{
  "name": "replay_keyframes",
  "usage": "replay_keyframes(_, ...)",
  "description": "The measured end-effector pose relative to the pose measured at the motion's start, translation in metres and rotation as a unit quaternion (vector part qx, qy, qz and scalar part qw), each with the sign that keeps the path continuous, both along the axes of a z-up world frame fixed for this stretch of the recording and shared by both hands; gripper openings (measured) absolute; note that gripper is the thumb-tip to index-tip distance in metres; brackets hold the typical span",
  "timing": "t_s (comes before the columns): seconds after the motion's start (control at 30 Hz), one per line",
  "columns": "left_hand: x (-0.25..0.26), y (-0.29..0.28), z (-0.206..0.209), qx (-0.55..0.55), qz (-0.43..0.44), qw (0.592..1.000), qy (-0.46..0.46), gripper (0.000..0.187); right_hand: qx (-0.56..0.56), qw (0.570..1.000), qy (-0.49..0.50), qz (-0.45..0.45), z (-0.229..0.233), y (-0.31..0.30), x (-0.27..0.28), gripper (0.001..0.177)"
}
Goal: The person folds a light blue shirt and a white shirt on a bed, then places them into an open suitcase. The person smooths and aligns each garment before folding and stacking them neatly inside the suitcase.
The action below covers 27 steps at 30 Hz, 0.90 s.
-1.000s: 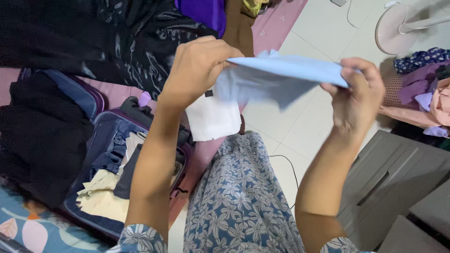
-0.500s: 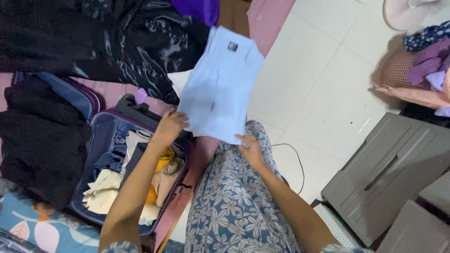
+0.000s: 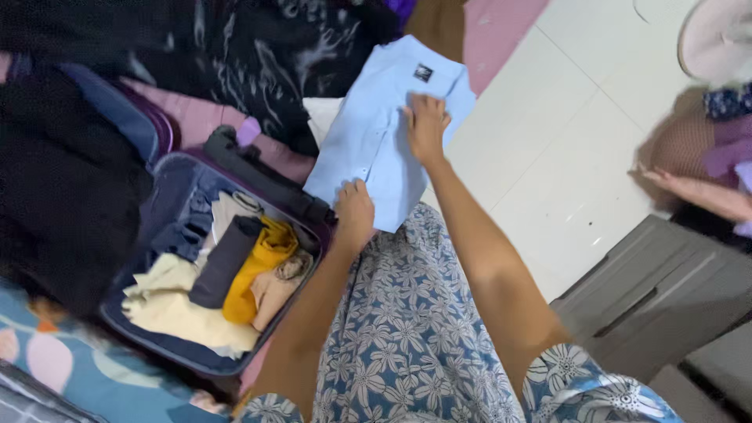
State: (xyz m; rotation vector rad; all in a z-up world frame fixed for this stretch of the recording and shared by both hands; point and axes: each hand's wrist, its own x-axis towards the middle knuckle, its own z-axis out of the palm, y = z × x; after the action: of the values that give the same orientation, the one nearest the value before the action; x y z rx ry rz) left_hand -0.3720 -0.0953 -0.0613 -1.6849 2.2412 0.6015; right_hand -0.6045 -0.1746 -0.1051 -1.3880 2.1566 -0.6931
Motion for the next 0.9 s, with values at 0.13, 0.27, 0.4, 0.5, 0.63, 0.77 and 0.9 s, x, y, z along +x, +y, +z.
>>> replay_keyframes(0.13, 0.006, 0.021, -0.004, 0.009, 0.128, 0.987, 0.101, 0.046, 0.135, 0.99, 0.047, 0.01, -0.018, -0.041, -0.001, 0.026)
replay_keyframes(0.27, 0.015, 0.022, -0.012, -0.008, 0.118, 0.986, 0.119, 0.051, 0.143, 0.989, -0.031, -0.01, -0.029, -0.038, -0.03, 0.021)
replay_keyframes(0.4, 0.005, 0.021, -0.014, 0.022, 0.126, 0.988, 0.083, 0.056, 0.062, 0.989, 0.099, 0.088, -0.022, -0.024, -0.049, 0.013)
replay_keyframes(0.5, 0.0, 0.012, -0.002, 0.031, 0.16, 0.983, 0.085, 0.058, 0.057, 0.983, 0.126, 0.124, -0.008, -0.029, -0.045, 0.014)
replay_keyframes(0.63, -0.012, -0.002, 0.028, 0.026, 0.189, 0.972, 0.134, 0.075, 0.09, 0.992, -0.052, 0.068, 0.023, -0.045, -0.052, 0.03)
replay_keyframes(0.77, -0.025, -0.012, 0.036, -0.034, 0.174, 0.959, 0.219, 0.046, -0.025, 0.976, -0.041, 0.211, 0.05, -0.049, -0.064, 0.018)
replay_keyframes(0.9, -0.031, -0.023, 0.021, 0.015, 0.175, 0.944, 0.279, 0.032, -0.018, 0.939, 0.015, 0.344, 0.062, -0.048, -0.061, 0.031)
